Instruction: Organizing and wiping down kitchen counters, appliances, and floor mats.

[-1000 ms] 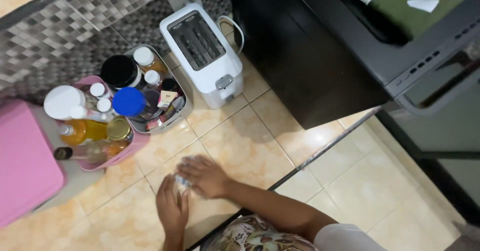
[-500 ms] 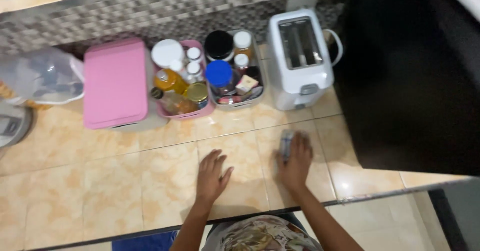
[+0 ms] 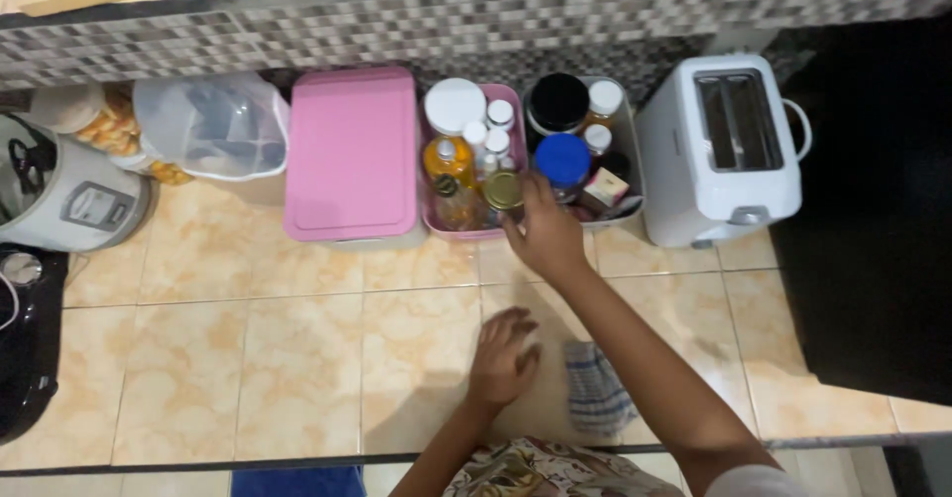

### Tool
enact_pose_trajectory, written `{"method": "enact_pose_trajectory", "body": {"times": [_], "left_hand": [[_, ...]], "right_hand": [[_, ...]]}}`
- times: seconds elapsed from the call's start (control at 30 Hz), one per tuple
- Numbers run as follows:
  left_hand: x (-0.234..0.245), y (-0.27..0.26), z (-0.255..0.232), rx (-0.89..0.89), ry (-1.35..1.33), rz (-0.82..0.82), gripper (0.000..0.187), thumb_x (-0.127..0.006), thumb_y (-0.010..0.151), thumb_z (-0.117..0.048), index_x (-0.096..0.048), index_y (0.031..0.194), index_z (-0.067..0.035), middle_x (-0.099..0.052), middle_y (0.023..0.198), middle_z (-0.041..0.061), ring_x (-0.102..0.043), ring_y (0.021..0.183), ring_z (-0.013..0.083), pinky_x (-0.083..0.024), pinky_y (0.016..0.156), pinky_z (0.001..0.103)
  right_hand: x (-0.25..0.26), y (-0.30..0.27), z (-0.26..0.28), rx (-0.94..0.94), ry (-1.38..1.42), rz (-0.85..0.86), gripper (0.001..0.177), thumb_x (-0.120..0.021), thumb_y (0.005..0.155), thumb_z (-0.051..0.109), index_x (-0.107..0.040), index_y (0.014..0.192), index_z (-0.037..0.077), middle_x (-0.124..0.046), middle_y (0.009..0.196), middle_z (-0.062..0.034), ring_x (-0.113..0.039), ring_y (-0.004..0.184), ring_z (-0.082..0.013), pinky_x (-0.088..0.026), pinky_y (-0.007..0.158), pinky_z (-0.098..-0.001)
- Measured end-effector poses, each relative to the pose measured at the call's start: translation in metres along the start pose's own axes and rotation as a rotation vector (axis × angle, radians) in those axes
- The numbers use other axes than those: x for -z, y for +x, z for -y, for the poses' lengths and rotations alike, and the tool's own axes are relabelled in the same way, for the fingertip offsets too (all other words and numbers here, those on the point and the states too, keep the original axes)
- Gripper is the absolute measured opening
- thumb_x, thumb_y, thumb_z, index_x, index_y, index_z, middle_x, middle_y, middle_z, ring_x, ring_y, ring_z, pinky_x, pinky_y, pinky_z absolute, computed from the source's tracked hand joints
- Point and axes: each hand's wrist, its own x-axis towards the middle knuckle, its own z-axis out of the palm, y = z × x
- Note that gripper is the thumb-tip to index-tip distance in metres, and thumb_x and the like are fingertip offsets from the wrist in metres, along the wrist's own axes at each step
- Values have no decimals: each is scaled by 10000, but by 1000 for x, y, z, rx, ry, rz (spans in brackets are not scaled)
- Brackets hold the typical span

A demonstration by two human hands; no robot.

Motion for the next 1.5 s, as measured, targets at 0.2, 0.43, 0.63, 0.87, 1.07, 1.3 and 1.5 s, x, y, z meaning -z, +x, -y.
{"method": "enact_pose_trajectory", "body": {"times": [0.2,0.43,0.63,0.87,1.07,1.3,1.5], "left_hand": [[4,-3,11,-68,-203,-30,345,-747,863,-164,-661,1164,-19,-571,1406,183,-482,1358,381,-365,1133,509],[3,-4,27,-146,-242,19,300,-765,838,-180,-671,1094,-55,-609,1347,158,-497,1354,392,-357,1127,510],[45,33,26,-34,-452,-192,487,-808,849,-139,-583,1264,-18,-597,1321,137,-564,1280,304,-458,1056,462],[104,69,-10,-36,-368,-254,891,-885,672,-228,-432,1398,20,-531,1316,248,-551,1225,384,-497,993,468],[81,52,0,158,-172,-24,487,-828,739,-288,-649,1144,-87,-708,1107,119,-657,1059,359,-562,868,458],[95,65,18,185,-100,215,564,-905,639,-350,-660,1083,-104,-731,1017,95,-692,988,315,-568,843,450],[97,49,55,198,-639,548,909,-924,457,-219,-590,1294,-101,-709,1184,29,-681,1111,157,-546,967,331]], "right_hand": [[-22,37,1,-207,-269,237,793,-833,753,406,-486,1372,49,-663,1202,-179,-716,844,-388,-566,640,-509],[-10,35,17,-217,-189,139,798,-897,681,359,-532,1334,80,-650,1196,-163,-707,875,-382,-573,668,-488],[55,11,80,-94,-98,-102,729,-882,699,256,-610,1340,39,-608,1250,-145,-712,874,-316,-591,712,-422],[40,-61,87,-137,229,-48,563,-813,748,261,-620,1227,35,-605,1162,-137,-705,915,-305,-587,738,-372],[18,-76,89,-242,37,101,434,-810,782,404,-684,1028,69,-640,963,-100,-692,721,-306,-553,612,-398],[12,-72,77,-94,99,43,308,-784,777,352,-743,931,88,-650,845,-69,-689,632,-272,-551,566,-381],[32,-62,93,186,277,187,354,-771,777,298,-718,1025,50,-647,957,-106,-697,692,-282,-566,614,-379]]}}
